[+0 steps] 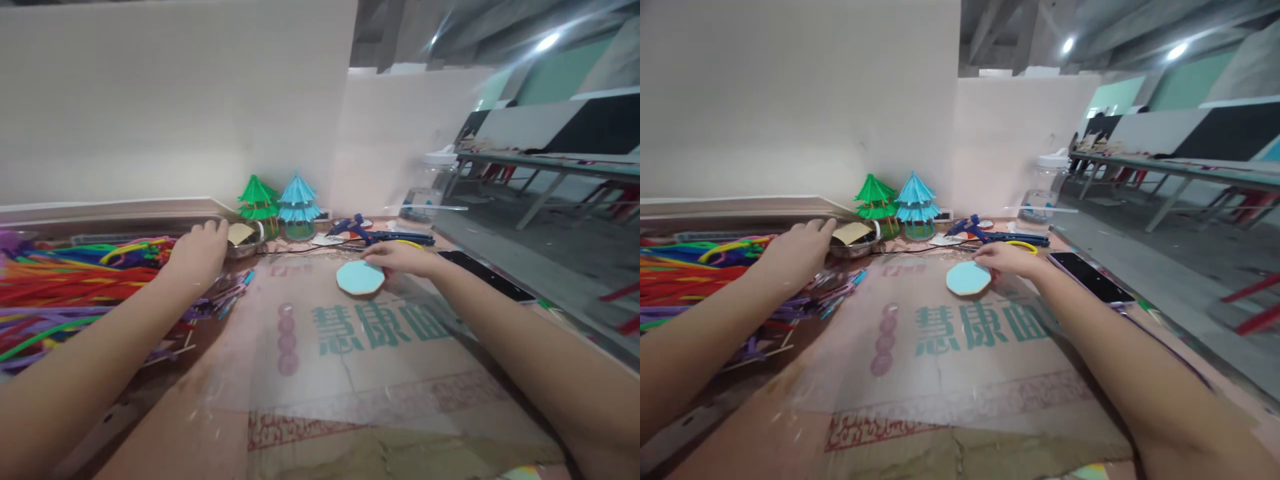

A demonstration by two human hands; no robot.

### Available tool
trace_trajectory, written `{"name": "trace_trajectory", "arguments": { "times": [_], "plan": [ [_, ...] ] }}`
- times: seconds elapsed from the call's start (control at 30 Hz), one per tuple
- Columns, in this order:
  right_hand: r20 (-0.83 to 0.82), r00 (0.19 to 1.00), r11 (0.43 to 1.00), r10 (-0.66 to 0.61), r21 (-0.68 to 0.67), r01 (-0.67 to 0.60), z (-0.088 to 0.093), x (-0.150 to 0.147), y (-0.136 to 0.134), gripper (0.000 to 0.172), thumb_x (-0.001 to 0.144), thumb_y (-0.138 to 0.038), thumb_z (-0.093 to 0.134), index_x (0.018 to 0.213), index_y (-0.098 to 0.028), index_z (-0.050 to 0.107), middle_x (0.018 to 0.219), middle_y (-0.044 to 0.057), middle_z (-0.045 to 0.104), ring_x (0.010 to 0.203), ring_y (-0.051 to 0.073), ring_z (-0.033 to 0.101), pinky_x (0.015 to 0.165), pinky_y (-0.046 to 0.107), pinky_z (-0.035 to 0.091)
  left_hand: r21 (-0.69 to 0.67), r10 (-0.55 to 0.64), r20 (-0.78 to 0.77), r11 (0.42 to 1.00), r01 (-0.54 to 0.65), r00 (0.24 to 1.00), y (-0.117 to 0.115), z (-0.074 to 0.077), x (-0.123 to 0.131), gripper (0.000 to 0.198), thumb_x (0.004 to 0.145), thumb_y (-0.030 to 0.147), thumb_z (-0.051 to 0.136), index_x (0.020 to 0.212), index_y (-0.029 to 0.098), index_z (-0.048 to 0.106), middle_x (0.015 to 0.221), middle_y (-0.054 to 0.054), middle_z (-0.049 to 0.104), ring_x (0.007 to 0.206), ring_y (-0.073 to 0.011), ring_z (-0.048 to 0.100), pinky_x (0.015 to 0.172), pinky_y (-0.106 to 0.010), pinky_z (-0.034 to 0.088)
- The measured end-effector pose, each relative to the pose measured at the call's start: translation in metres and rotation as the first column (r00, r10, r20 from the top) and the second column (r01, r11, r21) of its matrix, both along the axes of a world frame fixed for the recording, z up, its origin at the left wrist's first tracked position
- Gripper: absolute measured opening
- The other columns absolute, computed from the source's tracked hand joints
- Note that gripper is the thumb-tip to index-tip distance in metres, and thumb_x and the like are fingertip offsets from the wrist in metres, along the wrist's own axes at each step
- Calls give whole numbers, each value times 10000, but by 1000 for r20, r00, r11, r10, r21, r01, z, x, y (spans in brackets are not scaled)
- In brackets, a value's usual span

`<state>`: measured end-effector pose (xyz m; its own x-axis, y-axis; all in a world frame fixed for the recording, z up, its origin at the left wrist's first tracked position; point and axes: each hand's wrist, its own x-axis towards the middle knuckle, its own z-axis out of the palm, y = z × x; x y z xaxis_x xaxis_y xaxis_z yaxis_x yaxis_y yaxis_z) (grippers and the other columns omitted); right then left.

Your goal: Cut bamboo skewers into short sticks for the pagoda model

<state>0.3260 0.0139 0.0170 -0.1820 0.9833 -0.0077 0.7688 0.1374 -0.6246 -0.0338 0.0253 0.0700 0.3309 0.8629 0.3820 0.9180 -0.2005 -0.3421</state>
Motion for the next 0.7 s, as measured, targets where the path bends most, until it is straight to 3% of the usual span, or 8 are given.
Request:
{"name": "trace_trajectory", "arguments": {
  "times": [0.13,0.2,0.33,0.43,0.57,0.6,0.63,0.7],
  "plan": [
    [182,977,971,-109,231,66,0,-22,3,274,882,-280,576,1094,-152,694,1099,135,713,987,274,665,861,360,494,-187,-394,130,892,412,910,-20,-27,30,392,943,306,377,1226,163,608,1178,-151,669,1084,-301,620,950,-425,477],
    [236,970,953,-53,303,-21,-5,-30,-2,340,911,-317,554,1198,-165,655,1210,149,671,1114,291,622,953,398,466,-270,-469,212,815,512,857,-21,-47,44,441,956,371,374,1282,161,584,1325,-138,613,1249,-289,537,1063,-431,414],
    [375,910,865,180,380,-327,-22,-31,-21,683,850,-515,628,1429,-188,472,1482,163,458,1340,326,460,1093,485,383,-302,-394,289,827,474,872,4,-83,57,596,940,466,418,1421,116,441,1558,-183,345,1452,-322,293,1166,-509,279],
    [386,910,895,153,335,-293,-37,-23,-27,785,809,-595,640,1452,-187,450,1513,174,417,1365,357,428,1106,533,365,-308,-345,329,841,445,879,14,-94,65,642,955,469,364,1472,89,363,1590,-194,260,1484,-324,204,1179,-552,225],
    [357,933,922,51,342,-182,-46,-13,-24,590,894,-519,561,1375,-176,551,1462,167,490,1323,344,484,1091,500,391,-456,-303,438,737,500,846,-38,-89,80,660,916,496,425,1442,97,438,1554,-200,337,1454,-372,267,1159,-599,235],
    [350,936,922,33,352,-164,-45,-12,-24,543,912,-496,540,1353,-181,570,1436,158,521,1302,334,507,1079,481,405,-468,-376,511,632,618,773,-60,-83,84,646,882,526,490,1396,136,509,1527,-181,398,1426,-380,328,1137,-579,298],
    [341,940,922,19,359,-149,-45,-12,-24,499,926,-474,523,1330,-189,588,1404,148,556,1277,324,530,1065,461,418,-483,-456,606,440,757,652,-80,-76,87,581,857,537,541,1323,192,590,1460,-145,506,1362,-359,436,1095,-515,390],
    [314,949,921,-9,371,-114,-42,-12,-25,413,943,-432,496,1267,-209,621,1308,132,629,1202,309,583,1020,434,446,-499,-480,780,-88,862,402,-104,-59,92,374,928,481,455,1054,272,738,1138,-51,737,1074,-242,671,884,-316,547]
  ]
}}
